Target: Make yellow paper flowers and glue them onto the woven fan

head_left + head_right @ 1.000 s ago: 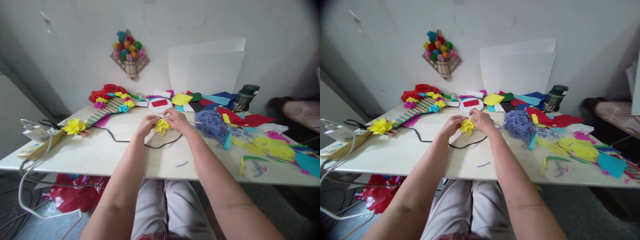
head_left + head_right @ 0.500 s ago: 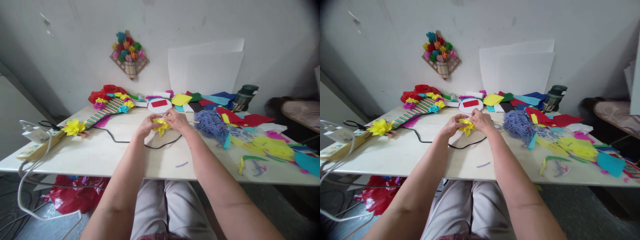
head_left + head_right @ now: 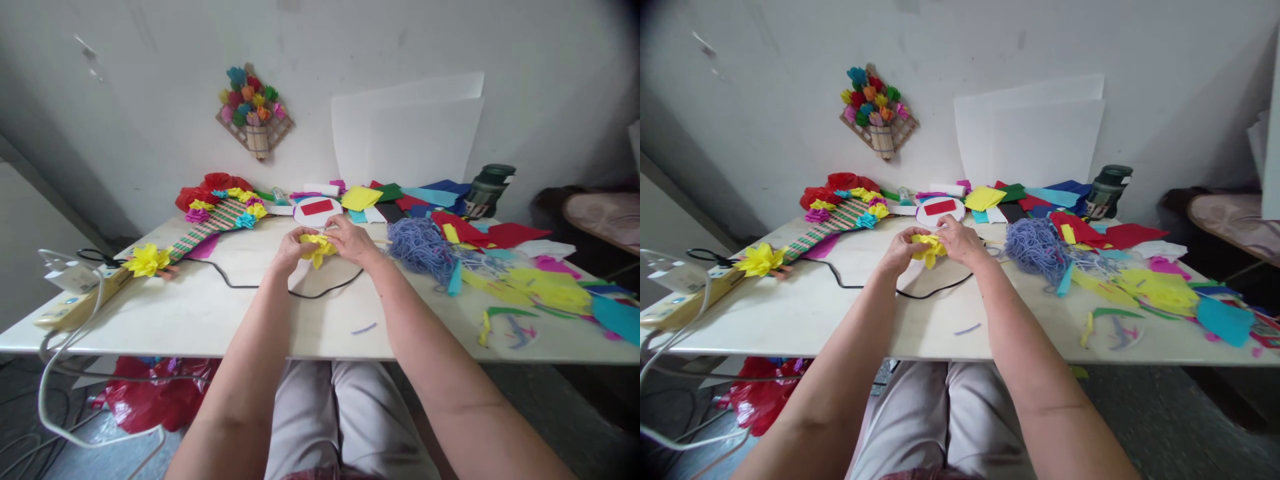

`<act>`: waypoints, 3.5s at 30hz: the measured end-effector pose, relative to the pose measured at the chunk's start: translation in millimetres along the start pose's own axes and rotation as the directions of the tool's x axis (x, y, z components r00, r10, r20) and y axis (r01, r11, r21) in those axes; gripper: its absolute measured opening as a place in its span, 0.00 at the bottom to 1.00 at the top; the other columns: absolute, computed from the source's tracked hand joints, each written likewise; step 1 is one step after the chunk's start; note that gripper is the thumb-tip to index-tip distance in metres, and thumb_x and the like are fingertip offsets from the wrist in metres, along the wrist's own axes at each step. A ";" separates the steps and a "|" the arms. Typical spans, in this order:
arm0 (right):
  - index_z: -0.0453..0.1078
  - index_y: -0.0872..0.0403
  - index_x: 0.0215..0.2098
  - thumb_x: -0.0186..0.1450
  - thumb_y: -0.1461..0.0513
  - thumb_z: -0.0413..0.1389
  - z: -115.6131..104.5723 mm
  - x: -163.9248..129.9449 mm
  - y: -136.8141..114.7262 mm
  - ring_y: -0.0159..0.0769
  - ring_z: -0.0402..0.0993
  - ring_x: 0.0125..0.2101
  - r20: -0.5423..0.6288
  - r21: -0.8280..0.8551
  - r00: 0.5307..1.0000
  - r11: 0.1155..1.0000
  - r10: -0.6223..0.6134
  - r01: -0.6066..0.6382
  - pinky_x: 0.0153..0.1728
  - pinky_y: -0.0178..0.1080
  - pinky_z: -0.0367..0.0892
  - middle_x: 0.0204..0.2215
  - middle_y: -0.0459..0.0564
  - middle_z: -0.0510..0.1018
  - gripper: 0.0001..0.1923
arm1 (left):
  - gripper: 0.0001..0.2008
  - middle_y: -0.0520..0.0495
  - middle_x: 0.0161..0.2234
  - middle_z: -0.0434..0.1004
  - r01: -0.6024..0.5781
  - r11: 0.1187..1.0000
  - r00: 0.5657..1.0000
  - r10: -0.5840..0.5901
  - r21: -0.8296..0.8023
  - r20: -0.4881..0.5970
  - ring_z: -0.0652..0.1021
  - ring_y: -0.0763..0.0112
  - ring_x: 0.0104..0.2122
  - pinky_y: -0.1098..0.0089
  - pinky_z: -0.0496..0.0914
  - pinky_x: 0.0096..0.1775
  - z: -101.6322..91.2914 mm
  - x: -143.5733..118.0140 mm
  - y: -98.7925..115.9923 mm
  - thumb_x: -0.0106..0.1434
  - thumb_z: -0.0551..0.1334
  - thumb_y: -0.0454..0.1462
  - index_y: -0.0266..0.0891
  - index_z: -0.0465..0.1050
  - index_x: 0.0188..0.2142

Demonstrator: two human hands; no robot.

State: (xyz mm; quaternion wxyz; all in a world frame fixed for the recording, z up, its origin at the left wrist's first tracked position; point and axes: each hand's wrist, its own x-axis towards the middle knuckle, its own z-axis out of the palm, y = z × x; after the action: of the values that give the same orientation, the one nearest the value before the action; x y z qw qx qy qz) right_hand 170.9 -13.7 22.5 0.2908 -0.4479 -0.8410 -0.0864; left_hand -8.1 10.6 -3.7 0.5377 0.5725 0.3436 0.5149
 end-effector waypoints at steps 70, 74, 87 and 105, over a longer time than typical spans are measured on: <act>0.67 0.55 0.20 0.56 0.48 0.54 -4.7 4.8 2.6 0.31 0.61 0.23 -0.029 0.625 0.887 0.701 0.460 -0.343 0.25 0.35 0.56 0.18 0.44 0.67 0.19 | 0.18 0.51 0.28 0.77 -0.025 0.900 0.994 -0.024 -0.435 -0.106 0.75 0.73 0.26 0.72 0.68 0.29 -5.5 -0.4 8.2 0.36 0.68 0.32 0.38 0.71 0.31; 0.61 0.53 0.17 0.55 0.47 0.55 -3.6 6.6 -0.9 0.28 0.55 0.19 -0.013 0.702 0.870 0.624 0.493 -0.343 0.21 0.34 0.53 0.13 0.40 0.58 0.21 | 0.17 0.51 0.29 0.76 -0.010 0.929 0.998 -0.012 -0.370 -0.057 0.75 0.73 0.26 0.71 0.67 0.30 -1.0 -2.0 8.0 0.37 0.68 0.32 0.38 0.69 0.31; 0.65 0.54 0.20 0.51 0.55 0.56 12.0 10.8 5.5 0.29 0.61 0.21 -0.012 0.777 0.831 0.528 0.556 -0.342 0.21 0.33 0.57 0.17 0.42 0.65 0.10 | 0.19 0.53 0.29 0.73 -0.031 0.959 0.999 0.041 -0.281 0.032 0.73 0.76 0.28 0.72 0.66 0.32 7.8 -1.3 2.6 0.37 0.70 0.32 0.38 0.69 0.31; 0.60 0.53 0.18 0.52 0.55 0.53 4.7 7.7 6.7 0.28 0.56 0.23 -0.046 0.655 0.925 0.710 0.377 -0.257 0.26 0.33 0.54 0.18 0.41 0.60 0.12 | 0.13 0.47 0.24 0.73 0.065 0.960 0.995 -0.043 -0.273 0.085 0.75 0.68 0.28 0.70 0.66 0.30 9.9 -2.0 6.1 0.47 0.64 0.43 0.36 0.73 0.28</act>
State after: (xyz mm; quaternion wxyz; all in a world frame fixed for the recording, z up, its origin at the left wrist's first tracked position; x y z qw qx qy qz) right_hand 171.0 -2.5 22.3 0.5091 -0.4507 -0.7007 0.2163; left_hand 0.0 4.9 2.8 0.6390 0.5023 0.2626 0.5200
